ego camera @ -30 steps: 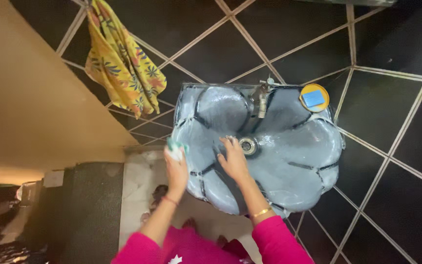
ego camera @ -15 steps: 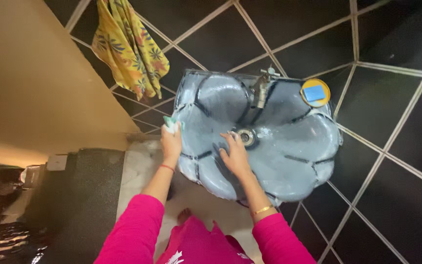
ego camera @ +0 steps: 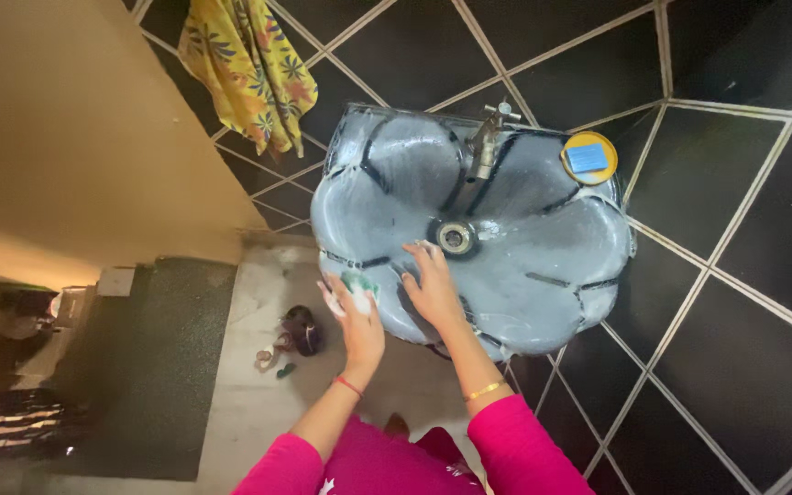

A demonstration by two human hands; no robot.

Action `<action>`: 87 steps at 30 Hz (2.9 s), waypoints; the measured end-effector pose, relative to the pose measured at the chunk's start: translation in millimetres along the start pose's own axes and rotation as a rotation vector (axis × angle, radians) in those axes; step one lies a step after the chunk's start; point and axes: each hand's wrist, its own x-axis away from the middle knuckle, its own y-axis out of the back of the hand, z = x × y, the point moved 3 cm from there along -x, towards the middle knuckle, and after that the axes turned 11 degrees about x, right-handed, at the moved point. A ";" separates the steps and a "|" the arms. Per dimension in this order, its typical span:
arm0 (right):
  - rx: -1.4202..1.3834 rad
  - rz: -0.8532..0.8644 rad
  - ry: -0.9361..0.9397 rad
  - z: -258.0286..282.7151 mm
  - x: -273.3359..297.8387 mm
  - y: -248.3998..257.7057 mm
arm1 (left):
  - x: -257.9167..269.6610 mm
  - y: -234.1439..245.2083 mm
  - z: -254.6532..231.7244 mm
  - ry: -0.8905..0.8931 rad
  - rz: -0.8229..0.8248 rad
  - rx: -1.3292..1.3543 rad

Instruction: The person scrubs a gray flower-shaped bathroom sink using a green sponge and soap. They wipe the basin, faucet, and drain area repeatedly, rinsing the sponge under running water and continuing to clean the sink surfaces.

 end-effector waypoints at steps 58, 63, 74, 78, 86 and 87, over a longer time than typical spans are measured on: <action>-0.044 -0.140 -0.123 -3.1 -122.8 -15.1 | -318.8 -120.9 -17.6 -0.496 0.326 -0.765; -0.076 -0.090 -0.105 -15.1 -120.4 0.0 | -310.5 -129.2 -8.1 -0.297 0.395 -0.791; -0.079 -0.044 -0.084 -53.6 -118.7 24.7 | -287.7 -127.5 -19.4 -0.311 0.259 -0.774; -0.100 -0.071 -0.057 -69.8 -112.6 35.1 | -279.2 -170.6 -31.7 -0.281 0.301 -0.725; -0.157 0.060 -0.016 -55.1 -127.9 15.5 | -288.2 -129.8 -18.6 -0.393 0.353 -0.824; -0.176 0.051 0.043 -50.2 -128.1 13.4 | -289.6 -122.8 -16.2 -0.372 0.351 -0.831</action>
